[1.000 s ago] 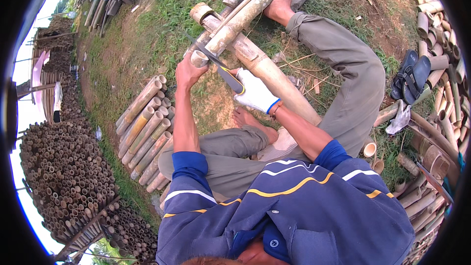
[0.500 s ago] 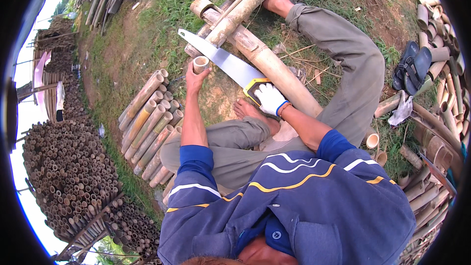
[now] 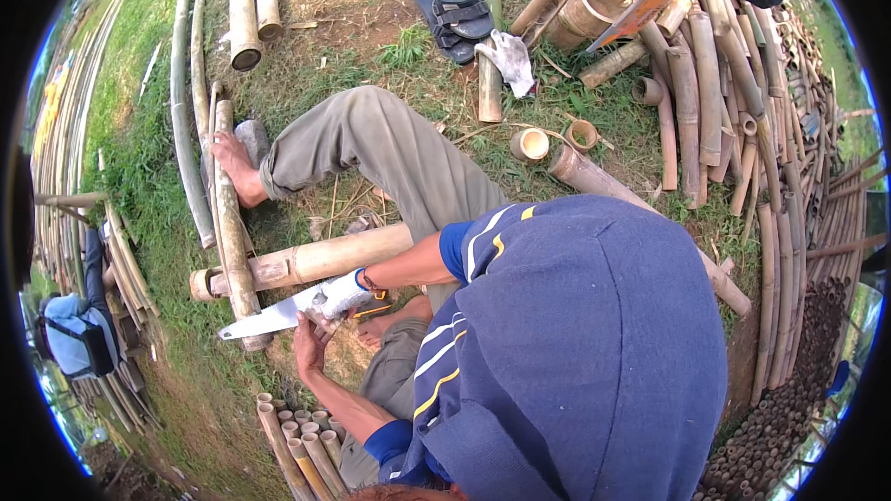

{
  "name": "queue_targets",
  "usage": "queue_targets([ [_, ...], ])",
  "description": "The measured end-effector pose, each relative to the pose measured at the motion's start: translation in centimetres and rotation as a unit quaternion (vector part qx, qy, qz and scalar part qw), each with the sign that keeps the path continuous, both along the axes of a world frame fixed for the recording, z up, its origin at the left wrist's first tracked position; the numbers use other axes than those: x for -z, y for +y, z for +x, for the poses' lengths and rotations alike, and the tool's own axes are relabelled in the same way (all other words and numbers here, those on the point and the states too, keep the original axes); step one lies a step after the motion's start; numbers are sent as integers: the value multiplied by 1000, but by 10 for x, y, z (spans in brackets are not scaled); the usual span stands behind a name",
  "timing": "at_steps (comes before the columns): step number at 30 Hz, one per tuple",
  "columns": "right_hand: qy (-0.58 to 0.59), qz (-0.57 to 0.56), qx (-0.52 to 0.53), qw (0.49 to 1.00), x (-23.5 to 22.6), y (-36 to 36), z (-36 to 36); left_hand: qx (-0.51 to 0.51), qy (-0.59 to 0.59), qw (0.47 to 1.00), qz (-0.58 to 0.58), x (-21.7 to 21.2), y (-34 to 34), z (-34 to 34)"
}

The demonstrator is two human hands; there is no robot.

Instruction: The person sits on the ground and uses a hand saw to cut long bamboo poles into shorter segments. They hold the bamboo steady with their feet and hands, saw through the material, and then place the cut pieces onto a nearby stack.

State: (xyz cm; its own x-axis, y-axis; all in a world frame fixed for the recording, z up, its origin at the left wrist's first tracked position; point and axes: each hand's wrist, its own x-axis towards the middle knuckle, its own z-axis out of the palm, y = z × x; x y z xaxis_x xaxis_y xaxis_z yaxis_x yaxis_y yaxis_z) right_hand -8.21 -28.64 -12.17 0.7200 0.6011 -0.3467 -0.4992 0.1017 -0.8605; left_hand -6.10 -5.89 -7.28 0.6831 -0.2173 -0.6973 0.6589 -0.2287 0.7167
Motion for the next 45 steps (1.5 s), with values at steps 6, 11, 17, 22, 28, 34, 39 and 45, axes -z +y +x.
queue_targets([
  [6,-15,75,81,994,-98,-80,-18,-56,-277,945,167,-47,-11,50],
  [11,12,213,261,941,-168,-216,-89,49,-483,744,458,-49,-13,85],
  [17,132,107,511,843,-129,-385,-201,127,-429,606,658,-34,-20,128],
  [22,238,75,711,658,-70,-475,-321,155,-401,634,643,-36,-15,148],
  [28,192,56,814,546,-28,-509,-355,167,-415,646,618,-42,-27,133],
  [34,169,16,662,730,-37,-433,-229,133,-349,753,543,-94,-33,133],
  [39,-61,-135,467,872,-114,-345,-121,103,-332,809,474,-124,-19,111],
  [45,-254,-129,319,904,-153,-211,-50,15,-259,933,249,-112,-23,65],
])
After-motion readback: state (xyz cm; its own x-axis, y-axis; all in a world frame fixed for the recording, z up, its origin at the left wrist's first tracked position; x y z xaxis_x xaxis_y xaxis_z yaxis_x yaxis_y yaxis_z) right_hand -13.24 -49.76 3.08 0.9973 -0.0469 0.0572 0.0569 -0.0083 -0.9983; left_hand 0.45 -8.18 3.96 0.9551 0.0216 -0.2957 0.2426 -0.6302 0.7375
